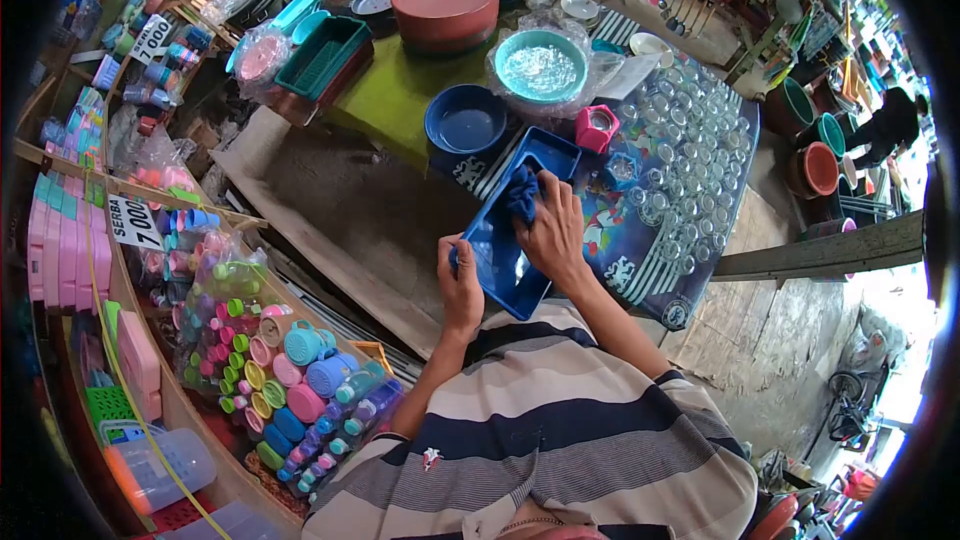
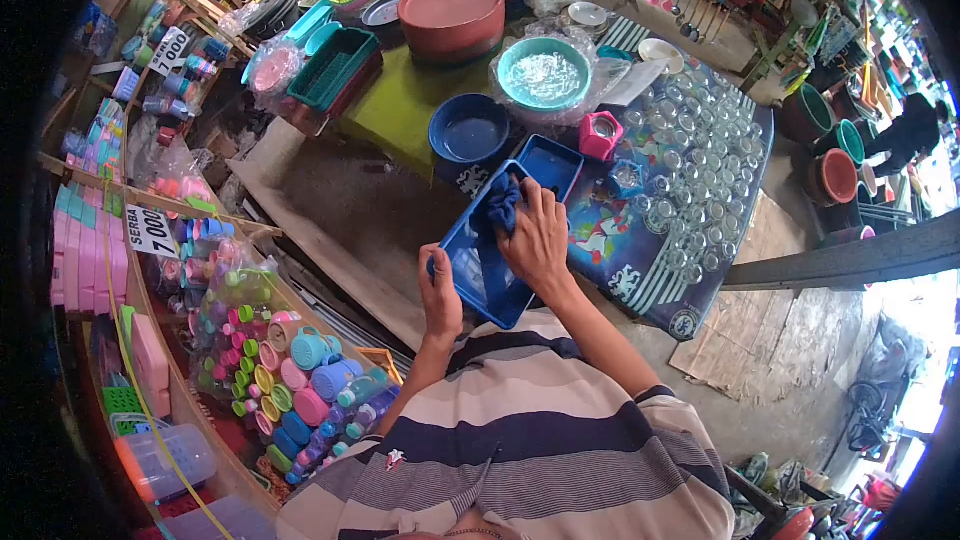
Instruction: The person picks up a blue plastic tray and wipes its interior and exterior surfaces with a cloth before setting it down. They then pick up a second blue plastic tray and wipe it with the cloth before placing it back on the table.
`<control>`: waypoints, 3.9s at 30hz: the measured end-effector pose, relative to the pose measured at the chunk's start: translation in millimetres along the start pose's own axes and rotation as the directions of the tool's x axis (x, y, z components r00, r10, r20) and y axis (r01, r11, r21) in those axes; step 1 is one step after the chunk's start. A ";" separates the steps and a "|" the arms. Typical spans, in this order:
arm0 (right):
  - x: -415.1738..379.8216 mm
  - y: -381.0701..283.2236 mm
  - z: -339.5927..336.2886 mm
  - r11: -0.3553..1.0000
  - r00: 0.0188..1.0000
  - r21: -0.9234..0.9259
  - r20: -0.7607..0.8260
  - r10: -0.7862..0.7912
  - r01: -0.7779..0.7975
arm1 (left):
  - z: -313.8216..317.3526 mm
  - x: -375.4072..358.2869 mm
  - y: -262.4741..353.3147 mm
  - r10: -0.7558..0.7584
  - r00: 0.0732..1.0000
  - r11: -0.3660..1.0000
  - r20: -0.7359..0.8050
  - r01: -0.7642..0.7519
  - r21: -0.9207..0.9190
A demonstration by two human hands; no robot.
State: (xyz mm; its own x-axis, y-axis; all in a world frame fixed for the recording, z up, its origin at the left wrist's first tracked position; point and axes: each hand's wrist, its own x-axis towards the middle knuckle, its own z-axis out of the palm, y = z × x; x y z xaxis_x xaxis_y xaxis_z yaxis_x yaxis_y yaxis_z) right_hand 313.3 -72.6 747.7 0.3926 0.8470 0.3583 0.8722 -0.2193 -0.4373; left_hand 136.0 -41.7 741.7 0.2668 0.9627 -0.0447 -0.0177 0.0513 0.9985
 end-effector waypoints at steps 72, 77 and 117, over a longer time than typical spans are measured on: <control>-52.7 20.3 -37.6 0.884 0.882 0.420 0.313 -0.354 0.206 | 0.6 42.4 -20.9 -0.305 0.935 0.893 0.180 0.346 -0.286; -36.7 36.3 -60.0 0.695 0.927 0.715 0.306 -0.218 -0.072 | -22.5 54.4 -30.5 -0.095 0.961 0.993 0.260 0.110 -0.043; -26.0 -22.3 -4.1 0.915 0.929 0.186 -0.175 -0.327 0.357 | -19.3 36.5 -99.5 0.011 0.945 0.986 0.327 0.043 -0.158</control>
State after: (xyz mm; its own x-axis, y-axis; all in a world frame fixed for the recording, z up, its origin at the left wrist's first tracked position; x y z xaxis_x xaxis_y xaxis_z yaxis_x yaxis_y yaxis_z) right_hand 284.9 -91.8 751.5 0.1304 0.7735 0.6203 0.8841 0.1924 -0.4258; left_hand 128.9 -6.5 640.1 0.5674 0.8232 -0.0209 -0.1586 0.1341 0.9782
